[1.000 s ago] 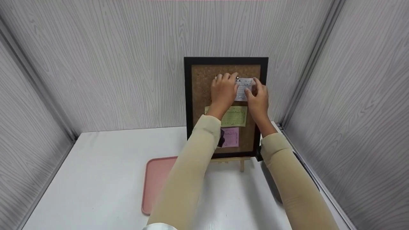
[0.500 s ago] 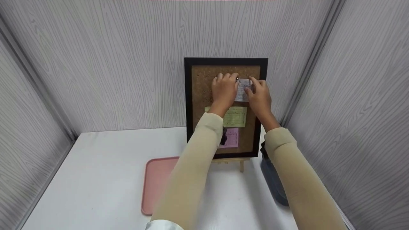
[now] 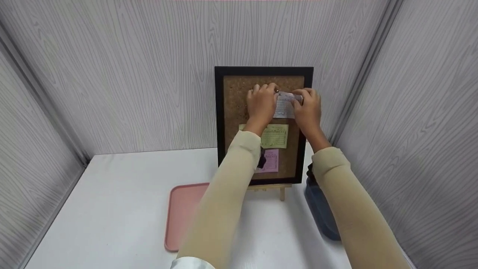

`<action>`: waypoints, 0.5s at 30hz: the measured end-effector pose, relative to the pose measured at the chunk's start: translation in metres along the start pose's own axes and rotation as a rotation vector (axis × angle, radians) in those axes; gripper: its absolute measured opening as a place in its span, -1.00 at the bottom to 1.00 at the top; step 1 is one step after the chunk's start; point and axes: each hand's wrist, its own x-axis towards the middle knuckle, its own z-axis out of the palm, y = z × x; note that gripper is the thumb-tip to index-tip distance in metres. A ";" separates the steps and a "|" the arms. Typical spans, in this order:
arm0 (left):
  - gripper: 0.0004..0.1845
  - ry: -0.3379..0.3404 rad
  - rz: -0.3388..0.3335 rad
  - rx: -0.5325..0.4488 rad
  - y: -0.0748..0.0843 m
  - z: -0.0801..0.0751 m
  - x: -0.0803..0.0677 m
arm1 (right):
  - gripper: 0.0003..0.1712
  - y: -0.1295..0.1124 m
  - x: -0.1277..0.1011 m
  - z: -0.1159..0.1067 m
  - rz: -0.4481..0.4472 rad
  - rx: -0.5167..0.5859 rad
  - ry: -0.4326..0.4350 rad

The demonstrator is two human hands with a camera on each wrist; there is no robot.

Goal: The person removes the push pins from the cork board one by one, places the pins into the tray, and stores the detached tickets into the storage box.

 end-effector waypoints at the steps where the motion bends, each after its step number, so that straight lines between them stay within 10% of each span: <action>1: -0.77 0.003 -0.001 0.000 0.000 0.000 0.000 | -0.71 0.001 0.000 0.000 0.010 0.029 0.001; 15: -0.76 0.024 0.001 -0.027 -0.001 0.002 -0.003 | -0.64 0.021 -0.020 0.001 0.068 0.357 0.051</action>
